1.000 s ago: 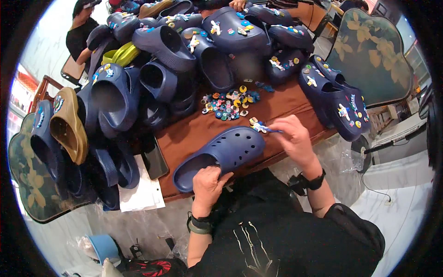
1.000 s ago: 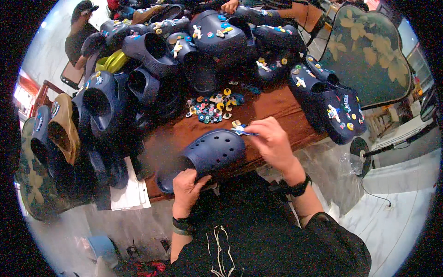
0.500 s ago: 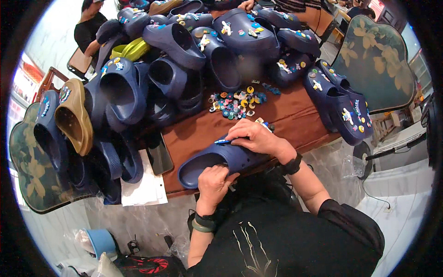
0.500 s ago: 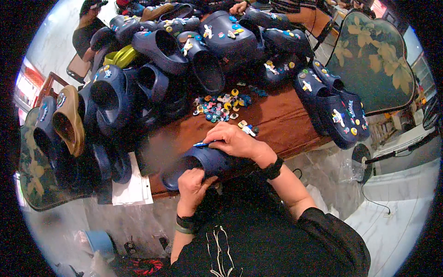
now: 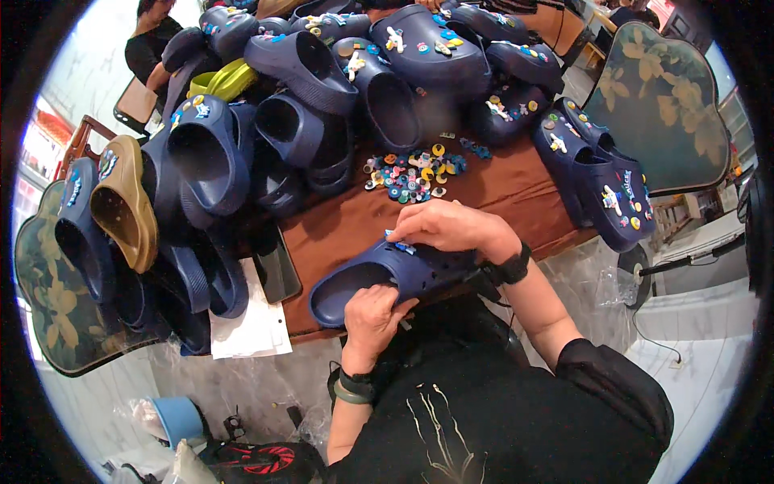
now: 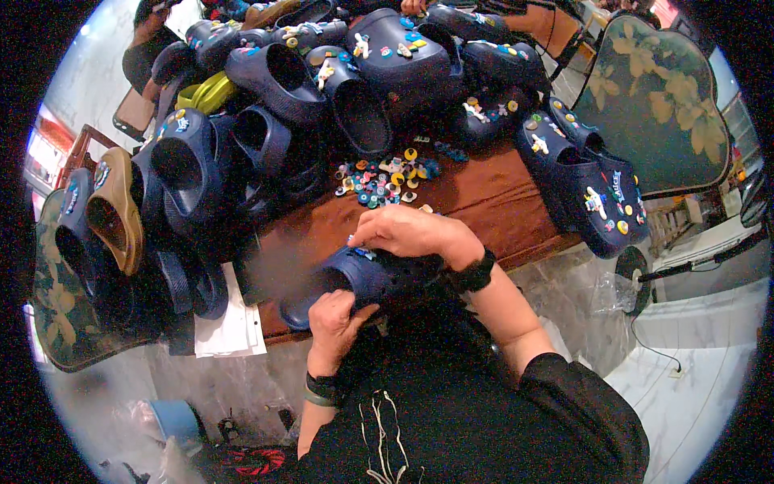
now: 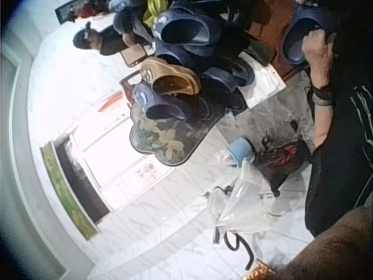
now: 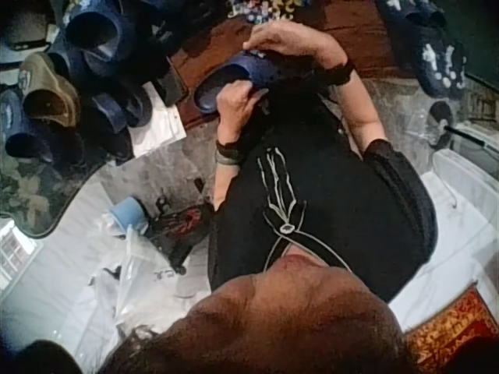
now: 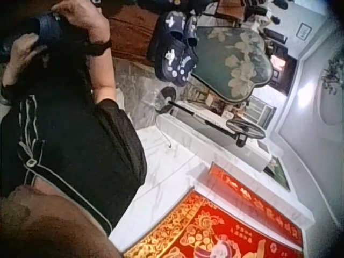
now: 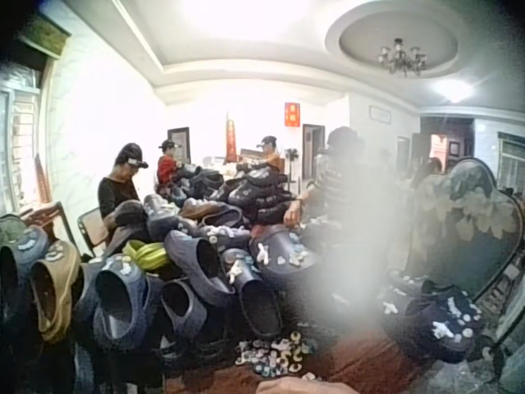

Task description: Decorating rubber clogs by inserting small plastic charms into the holes.

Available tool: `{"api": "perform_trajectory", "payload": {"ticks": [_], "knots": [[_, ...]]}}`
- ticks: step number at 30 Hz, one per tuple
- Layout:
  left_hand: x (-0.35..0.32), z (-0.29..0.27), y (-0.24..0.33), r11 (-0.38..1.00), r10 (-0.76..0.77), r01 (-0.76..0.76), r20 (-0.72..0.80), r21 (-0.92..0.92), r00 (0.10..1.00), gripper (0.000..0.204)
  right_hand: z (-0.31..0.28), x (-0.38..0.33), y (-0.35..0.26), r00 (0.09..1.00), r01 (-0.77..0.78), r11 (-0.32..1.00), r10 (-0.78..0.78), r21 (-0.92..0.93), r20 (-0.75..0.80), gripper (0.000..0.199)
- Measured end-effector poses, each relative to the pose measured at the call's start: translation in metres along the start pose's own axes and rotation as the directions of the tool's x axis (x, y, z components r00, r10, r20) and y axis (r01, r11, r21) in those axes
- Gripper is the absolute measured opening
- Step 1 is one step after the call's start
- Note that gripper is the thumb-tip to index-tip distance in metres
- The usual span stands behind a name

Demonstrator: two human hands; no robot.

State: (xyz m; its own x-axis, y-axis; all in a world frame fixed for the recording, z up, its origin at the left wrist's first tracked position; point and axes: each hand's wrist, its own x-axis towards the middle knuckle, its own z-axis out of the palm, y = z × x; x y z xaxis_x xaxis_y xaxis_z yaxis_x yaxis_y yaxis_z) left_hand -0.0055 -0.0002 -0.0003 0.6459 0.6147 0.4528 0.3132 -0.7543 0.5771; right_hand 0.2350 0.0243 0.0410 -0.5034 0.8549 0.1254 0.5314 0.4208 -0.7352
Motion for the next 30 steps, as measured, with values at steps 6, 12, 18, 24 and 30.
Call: {"api": "perform_trajectory", "payload": {"ticks": [6, 12, 18, 24, 30], "knots": [[0.001, 0.002, -0.002, 1.0, -0.02, 0.02, -0.008, -0.013, 1.0, 0.033, -0.003, 0.017, 0.019, 0.971, 0.215, 0.971, -0.224, -0.102, -0.081, 0.018], [0.0, 0.002, -0.005, 0.999, -0.037, 0.037, 0.016, -0.015, 0.999, 0.03, 0.02, 0.015, 0.011, 0.959, -0.121, 0.982, 0.154, 0.145, -0.239, 0.022], [0.002, 0.001, -0.004, 0.999, -0.031, 0.031, 0.013, -0.012, 0.999, 0.03, 0.026, 0.002, 0.018, 0.953, 0.042, 0.999, -0.041, -0.004, -0.3, 0.016], [0.003, 0.0, -0.003, 0.999, -0.043, 0.044, 0.023, -0.02, 0.999, 0.034, 0.012, -0.003, 0.012, 0.984, 0.027, 0.987, -0.055, -0.16, -0.169, 0.009], [0.004, -0.004, -0.003, 0.999, -0.031, 0.032, 0.051, -0.032, 0.998, 0.031, 0.006, -0.006, 0.01, 0.989, 0.12, 0.934, -0.141, -0.336, -0.039, 0.023]]}}
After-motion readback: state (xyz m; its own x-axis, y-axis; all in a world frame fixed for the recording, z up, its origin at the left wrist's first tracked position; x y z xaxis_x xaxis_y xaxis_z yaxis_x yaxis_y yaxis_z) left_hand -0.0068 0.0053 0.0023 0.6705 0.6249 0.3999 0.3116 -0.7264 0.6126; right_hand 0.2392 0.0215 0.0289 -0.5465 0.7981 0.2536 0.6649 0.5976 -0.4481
